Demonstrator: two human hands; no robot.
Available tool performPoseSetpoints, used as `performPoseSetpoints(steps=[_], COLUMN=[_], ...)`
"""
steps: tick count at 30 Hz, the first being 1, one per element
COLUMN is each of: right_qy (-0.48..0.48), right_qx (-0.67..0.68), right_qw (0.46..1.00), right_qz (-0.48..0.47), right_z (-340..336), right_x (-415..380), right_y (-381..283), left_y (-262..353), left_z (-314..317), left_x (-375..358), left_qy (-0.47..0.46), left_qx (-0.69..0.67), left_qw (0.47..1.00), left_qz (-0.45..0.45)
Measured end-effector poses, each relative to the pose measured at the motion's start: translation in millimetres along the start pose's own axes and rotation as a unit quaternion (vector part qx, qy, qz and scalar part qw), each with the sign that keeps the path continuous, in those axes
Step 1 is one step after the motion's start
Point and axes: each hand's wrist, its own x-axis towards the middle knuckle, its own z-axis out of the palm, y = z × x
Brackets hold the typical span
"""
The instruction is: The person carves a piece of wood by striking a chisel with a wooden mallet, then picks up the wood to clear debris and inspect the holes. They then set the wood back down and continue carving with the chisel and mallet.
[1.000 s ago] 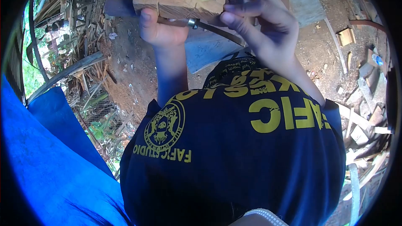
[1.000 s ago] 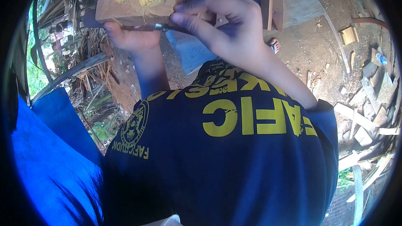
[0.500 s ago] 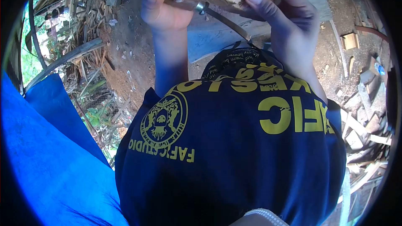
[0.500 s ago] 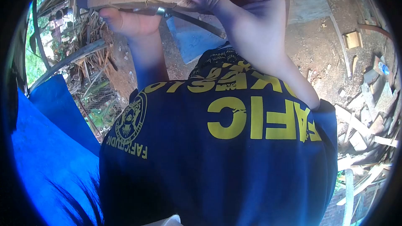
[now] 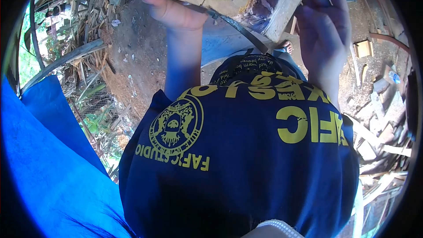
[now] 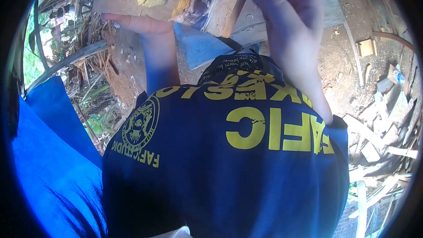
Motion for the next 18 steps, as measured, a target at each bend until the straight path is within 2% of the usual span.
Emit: performPoseSetpoints(steps=[2,3,4,5,6,7,8,10,11,12,14,18], right_qy=[-0.124,-0.167,-0.166,-0.253,-0.323,-0.287,-0.284,-0.24,-0.22,-0.217,-0.208,-0.207], right_qx=[-0.042,-0.057,-0.059,-0.244,-0.415,-0.394,-0.395,-0.522,-0.547,-0.546,-0.49,-0.499], right_qw=[0.99,0.984,0.984,0.925,0.805,0.838,0.837,0.783,0.787,0.788,0.822,0.817], right_qz=[-0.046,0.003,-0.001,-0.143,-0.274,-0.246,-0.249,-0.24,-0.182,-0.184,-0.202,-0.203], right_z=[-14,-21,-26,-27,-28,-22,-22,-22,-16,-16,-18,-23], right_x=[6,4,8,16,20,16,15,11,8,8,10,16], right_y=[9,5,1,-4,-8,-10,-12,-15,-19,-17,-10,-3], left_y=[-5,-9,-13,-17,-20,-21,-21,-20,-20,-20,-19,-16], left_z=[-6,-10,-14,-19,-22,-25,-27,-29,-30,-31,-33,-39], left_x=[0,0,0,1,2,3,5,7,8,9,10,14], left_qy=[-0.021,-0.033,-0.045,-0.057,-0.069,-0.073,-0.067,-0.053,-0.046,-0.039,-0.022,0.012], left_qx=[-0.002,-0.003,-0.005,-0.006,-0.007,-0.009,-0.009,-0.009,-0.008,-0.007,-0.004,0.005], left_qw=[1.0,0.999,0.999,0.998,0.997,0.997,0.997,0.998,0.999,0.999,1.0,0.999], left_qz=[0.011,0.017,0.022,0.028,0.034,0.035,0.028,0.012,0.004,-0.004,-0.019,-0.045])
